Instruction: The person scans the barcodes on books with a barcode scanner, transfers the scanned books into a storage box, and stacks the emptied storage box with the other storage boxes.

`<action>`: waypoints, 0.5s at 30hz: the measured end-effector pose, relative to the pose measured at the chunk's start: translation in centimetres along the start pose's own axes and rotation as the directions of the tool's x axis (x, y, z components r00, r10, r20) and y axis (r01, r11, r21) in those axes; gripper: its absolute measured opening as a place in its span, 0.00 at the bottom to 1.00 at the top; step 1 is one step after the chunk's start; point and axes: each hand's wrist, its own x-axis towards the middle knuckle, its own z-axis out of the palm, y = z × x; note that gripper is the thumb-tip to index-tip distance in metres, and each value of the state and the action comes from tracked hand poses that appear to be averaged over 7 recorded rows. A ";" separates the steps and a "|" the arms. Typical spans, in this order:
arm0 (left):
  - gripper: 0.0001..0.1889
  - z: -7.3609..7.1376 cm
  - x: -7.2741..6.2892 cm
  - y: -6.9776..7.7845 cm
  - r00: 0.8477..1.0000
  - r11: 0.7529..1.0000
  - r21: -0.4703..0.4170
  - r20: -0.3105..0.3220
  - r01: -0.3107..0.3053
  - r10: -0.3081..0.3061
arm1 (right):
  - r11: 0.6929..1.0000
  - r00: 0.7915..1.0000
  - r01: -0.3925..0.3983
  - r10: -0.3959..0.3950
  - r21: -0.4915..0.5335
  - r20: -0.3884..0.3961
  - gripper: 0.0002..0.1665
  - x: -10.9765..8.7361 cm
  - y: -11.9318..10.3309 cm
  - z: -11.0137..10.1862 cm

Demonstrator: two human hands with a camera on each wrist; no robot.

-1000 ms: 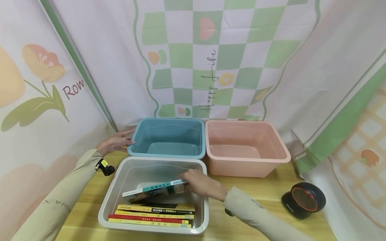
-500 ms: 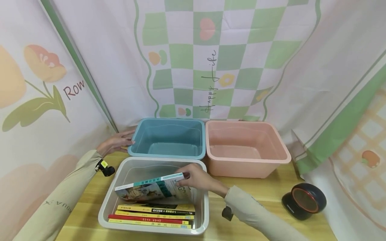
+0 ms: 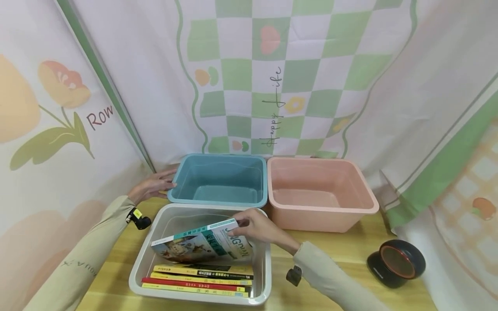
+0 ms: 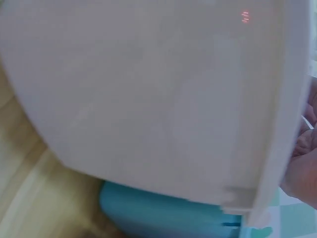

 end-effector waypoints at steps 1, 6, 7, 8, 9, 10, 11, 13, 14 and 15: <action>0.38 0.0 0.0 0.0 1.000 1.000 0.001 0.004 -0.002 0.002 | 1.000 1.000 -0.006 0.006 -0.002 0.001 0.11 0.0 -0.3 -0.1; 0.38 0.1 0.1 0.2 1.000 1.000 0.004 -0.013 0.020 -0.020 | 0.994 0.995 -0.096 0.097 0.056 -0.023 0.06 0.2 -2.4 -0.6; 0.38 0.1 0.2 0.2 0.999 1.000 0.006 -0.019 0.025 -0.025 | 0.989 0.991 -0.126 0.129 0.074 -0.032 0.07 0.3 -2.8 -0.7; 0.38 0.2 0.2 0.2 0.999 0.999 0.005 -0.028 0.031 -0.031 | 0.984 0.987 -0.153 0.157 0.095 -0.041 0.11 0.3 -3.2 -0.9; 0.38 0.2 0.3 0.2 0.999 0.999 0.008 -0.030 0.031 -0.031 | 0.977 0.982 -0.175 0.182 0.118 -0.048 0.13 0.4 -3.5 -1.0; 0.38 0.2 0.3 0.2 0.999 0.999 0.005 -0.034 0.034 -0.034 | 0.972 0.978 -0.191 0.200 0.140 -0.053 0.15 0.5 -3.7 -1.1; 0.38 0.2 0.3 0.2 0.999 0.999 0.001 -0.036 0.037 -0.037 | 0.967 0.975 -0.201 0.212 0.158 -0.059 0.14 0.5 -3.8 -1.2; 0.38 0.3 0.3 0.2 0.998 0.999 -0.006 -0.035 0.042 -0.042 | 0.959 0.968 -0.225 0.241 0.173 -0.075 0.13 0.4 -3.9 -1.4; 0.38 0.3 0.3 0.1 0.998 0.999 -0.007 -0.034 0.046 -0.046 | 0.956 0.966 -0.230 0.247 0.180 -0.080 0.12 0.4 -3.9 -1.4; 0.38 0.3 0.3 0.1 0.998 0.999 -0.006 -0.032 0.047 -0.047 | 0.954 0.964 -0.235 0.254 0.188 -0.084 0.15 0.3 -3.9 -1.4</action>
